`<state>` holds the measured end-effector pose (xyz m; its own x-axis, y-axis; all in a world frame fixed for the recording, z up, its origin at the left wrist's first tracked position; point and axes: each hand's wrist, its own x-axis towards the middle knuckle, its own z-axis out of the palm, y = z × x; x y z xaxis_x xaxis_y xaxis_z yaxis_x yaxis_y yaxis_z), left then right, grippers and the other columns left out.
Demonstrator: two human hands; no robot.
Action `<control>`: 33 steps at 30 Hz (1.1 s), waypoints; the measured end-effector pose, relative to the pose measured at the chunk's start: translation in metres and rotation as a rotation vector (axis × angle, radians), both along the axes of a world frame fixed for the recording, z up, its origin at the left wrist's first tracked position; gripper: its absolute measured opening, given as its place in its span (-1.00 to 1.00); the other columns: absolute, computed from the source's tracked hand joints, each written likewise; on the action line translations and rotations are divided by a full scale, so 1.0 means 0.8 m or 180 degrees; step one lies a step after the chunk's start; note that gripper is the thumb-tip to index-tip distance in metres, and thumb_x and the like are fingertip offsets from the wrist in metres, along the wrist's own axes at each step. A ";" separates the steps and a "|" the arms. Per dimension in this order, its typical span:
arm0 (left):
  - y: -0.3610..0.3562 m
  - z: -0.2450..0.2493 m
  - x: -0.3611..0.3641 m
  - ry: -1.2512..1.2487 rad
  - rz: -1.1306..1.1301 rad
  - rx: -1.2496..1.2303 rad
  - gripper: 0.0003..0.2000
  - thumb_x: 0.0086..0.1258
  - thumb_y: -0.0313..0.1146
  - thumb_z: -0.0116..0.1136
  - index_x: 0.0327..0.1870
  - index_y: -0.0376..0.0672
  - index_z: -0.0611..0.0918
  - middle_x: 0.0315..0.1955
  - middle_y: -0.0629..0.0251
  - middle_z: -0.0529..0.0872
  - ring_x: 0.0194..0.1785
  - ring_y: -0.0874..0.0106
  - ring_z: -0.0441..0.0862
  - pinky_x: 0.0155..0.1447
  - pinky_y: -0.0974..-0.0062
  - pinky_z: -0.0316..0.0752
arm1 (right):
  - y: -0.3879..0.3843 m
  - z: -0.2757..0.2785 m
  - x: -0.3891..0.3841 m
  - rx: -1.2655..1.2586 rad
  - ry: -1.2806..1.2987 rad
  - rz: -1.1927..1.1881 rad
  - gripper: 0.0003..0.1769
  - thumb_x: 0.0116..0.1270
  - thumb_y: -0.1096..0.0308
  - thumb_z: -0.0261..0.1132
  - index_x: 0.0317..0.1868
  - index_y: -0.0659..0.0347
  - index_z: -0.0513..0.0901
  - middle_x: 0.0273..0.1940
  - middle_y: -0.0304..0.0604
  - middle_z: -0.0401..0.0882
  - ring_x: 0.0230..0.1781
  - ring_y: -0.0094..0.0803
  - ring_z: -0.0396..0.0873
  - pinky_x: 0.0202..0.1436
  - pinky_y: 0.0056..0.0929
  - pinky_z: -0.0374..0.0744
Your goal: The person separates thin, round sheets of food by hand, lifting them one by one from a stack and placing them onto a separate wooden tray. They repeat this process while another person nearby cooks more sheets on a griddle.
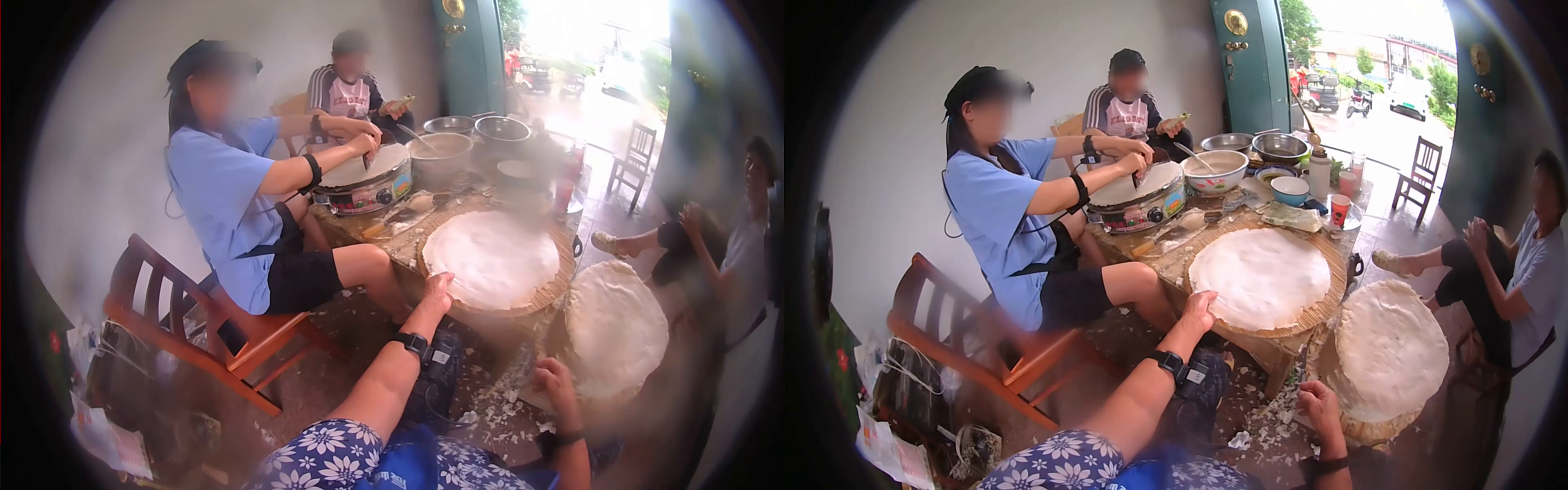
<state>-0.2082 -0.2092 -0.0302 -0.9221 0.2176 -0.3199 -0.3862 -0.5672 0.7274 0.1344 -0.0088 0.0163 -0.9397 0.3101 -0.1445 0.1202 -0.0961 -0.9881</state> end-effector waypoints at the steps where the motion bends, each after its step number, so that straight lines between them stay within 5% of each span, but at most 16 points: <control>1: 0.000 -0.004 -0.001 0.0054 -0.0040 0.0052 -0.72 0.06 -0.46 0.23 -0.15 -0.20 0.58 -0.18 0.24 0.58 -0.15 0.27 0.51 -0.13 0.23 0.36 | 0.000 0.000 0.000 0.0013 -0.0004 -0.0009 -0.80 0.22 0.38 0.17 -0.18 0.29 0.56 -0.43 -0.31 0.54 -0.50 -0.59 0.53 -0.49 -0.62 0.49; 10: -0.003 -0.007 -0.002 0.0341 0.0123 0.0193 -0.74 0.13 -0.63 0.08 -0.12 -0.33 0.54 -0.18 0.13 0.61 -0.07 0.21 0.55 0.14 0.16 0.43 | -0.002 0.000 -0.008 0.0035 -0.0111 0.0096 -0.78 0.22 0.39 0.18 -0.16 0.30 0.57 -0.44 -0.30 0.55 -0.51 -0.59 0.51 -0.46 -0.60 0.49; 13: -0.009 0.027 0.015 -0.0084 0.0207 -0.0039 -0.74 0.02 -0.62 0.15 -0.20 -0.24 0.60 -0.28 0.23 0.63 -0.13 0.33 0.55 0.01 0.29 0.46 | 0.002 -0.004 -0.004 0.0322 -0.0226 -0.0152 -0.76 0.21 0.37 0.21 -0.14 0.32 0.59 -0.45 -0.27 0.56 -0.49 -0.58 0.49 -0.43 -0.55 0.50; 17: -0.021 0.013 0.003 0.0363 -0.0241 -0.0123 -0.65 0.12 -0.59 0.04 -0.01 -0.27 0.51 -0.11 0.16 0.60 0.01 0.21 0.54 0.22 0.09 0.39 | 0.015 -0.040 -0.006 0.0396 -0.0144 -0.0255 -0.74 0.18 0.32 0.24 -0.14 0.26 0.63 -0.42 -0.27 0.60 -0.46 -0.60 0.50 -0.38 -0.58 0.50; 22: -0.019 0.032 0.011 0.0197 -0.0299 0.0086 -0.58 0.18 -0.54 0.02 0.13 -0.28 0.41 0.02 0.14 0.54 0.11 0.18 0.48 0.26 0.08 0.35 | 0.019 -0.038 0.002 0.0432 -0.0141 -0.0205 -0.79 0.25 0.35 0.23 -0.12 0.20 0.58 -0.41 -0.35 0.54 -0.45 -0.64 0.50 -0.42 -0.60 0.49; 33: -0.024 0.014 -0.012 0.0236 -0.0311 -0.0053 -0.61 0.20 -0.54 0.01 0.10 -0.30 0.43 0.03 0.13 0.54 0.11 0.18 0.49 0.26 0.12 0.36 | 0.020 -0.027 0.011 0.0318 0.0059 -0.0269 -0.79 0.25 0.37 0.20 -0.14 0.28 0.56 -0.42 -0.33 0.52 -0.47 -0.64 0.45 -0.42 -0.61 0.44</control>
